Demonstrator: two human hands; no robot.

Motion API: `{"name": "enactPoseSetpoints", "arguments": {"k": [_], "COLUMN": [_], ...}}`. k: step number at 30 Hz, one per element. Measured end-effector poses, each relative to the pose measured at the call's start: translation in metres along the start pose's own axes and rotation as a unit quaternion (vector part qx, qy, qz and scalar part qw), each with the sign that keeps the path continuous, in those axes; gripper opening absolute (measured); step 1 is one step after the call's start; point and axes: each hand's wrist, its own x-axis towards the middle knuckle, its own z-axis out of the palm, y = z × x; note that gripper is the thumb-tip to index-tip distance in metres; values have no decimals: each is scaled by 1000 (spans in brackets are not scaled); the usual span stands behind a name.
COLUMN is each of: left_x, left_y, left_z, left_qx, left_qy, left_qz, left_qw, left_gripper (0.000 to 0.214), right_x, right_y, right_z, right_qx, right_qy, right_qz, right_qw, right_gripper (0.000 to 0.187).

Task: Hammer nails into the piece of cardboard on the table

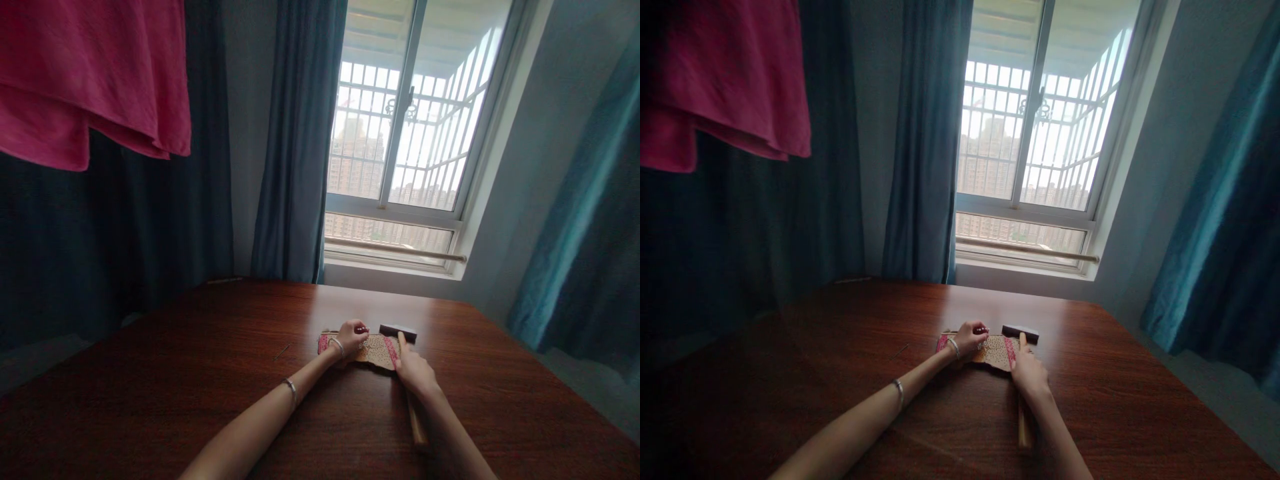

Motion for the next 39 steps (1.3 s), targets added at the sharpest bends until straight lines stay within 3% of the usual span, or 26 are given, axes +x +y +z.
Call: {"name": "enactPoseSetpoints", "arguments": {"k": [6,10,12,14,16,18,20,26,32,39], "left_x": [2,3,4,5,5,5,5,3,-1,-2], "left_y": [-4,-6,-8,-10,-11,-11,-10,-4,6,7], "left_z": [2,2,2,3,2,2,2,1,-1,-2], "left_qx": [-2,-2,-1,0,4,11,17,6,29,22], "left_qy": [-2,0,1,-1,-2,-5,-8,-8,-11,-9], "left_qz": [6,2,4,8,11,13,16,15,-2,6], "left_qw": [1000,1000,1000,1000,1000,1000,1000,1000,1000,1000], "left_gripper": [16,16,16,17,18,18,18,17,18,20], "right_x": [4,14,16,15,9,0,-8,-19,-22,-25], "right_y": [9,19,21,20,17,14,11,7,5,0], "right_z": [3,-2,-7,-14,-20,-25,-27,-35,-43,-40], "right_qx": [74,252,413,555,642,683,702,719,675,678], "right_qy": [45,59,35,-12,-69,-116,-140,-127,-184,-154], "right_qz": [-1,-4,8,10,-1,-17,-33,-60,-69,-78], "right_qw": [996,966,910,831,764,721,697,680,711,714], "right_gripper": [57,35,35,38,33,27,25,34,33,30]}}
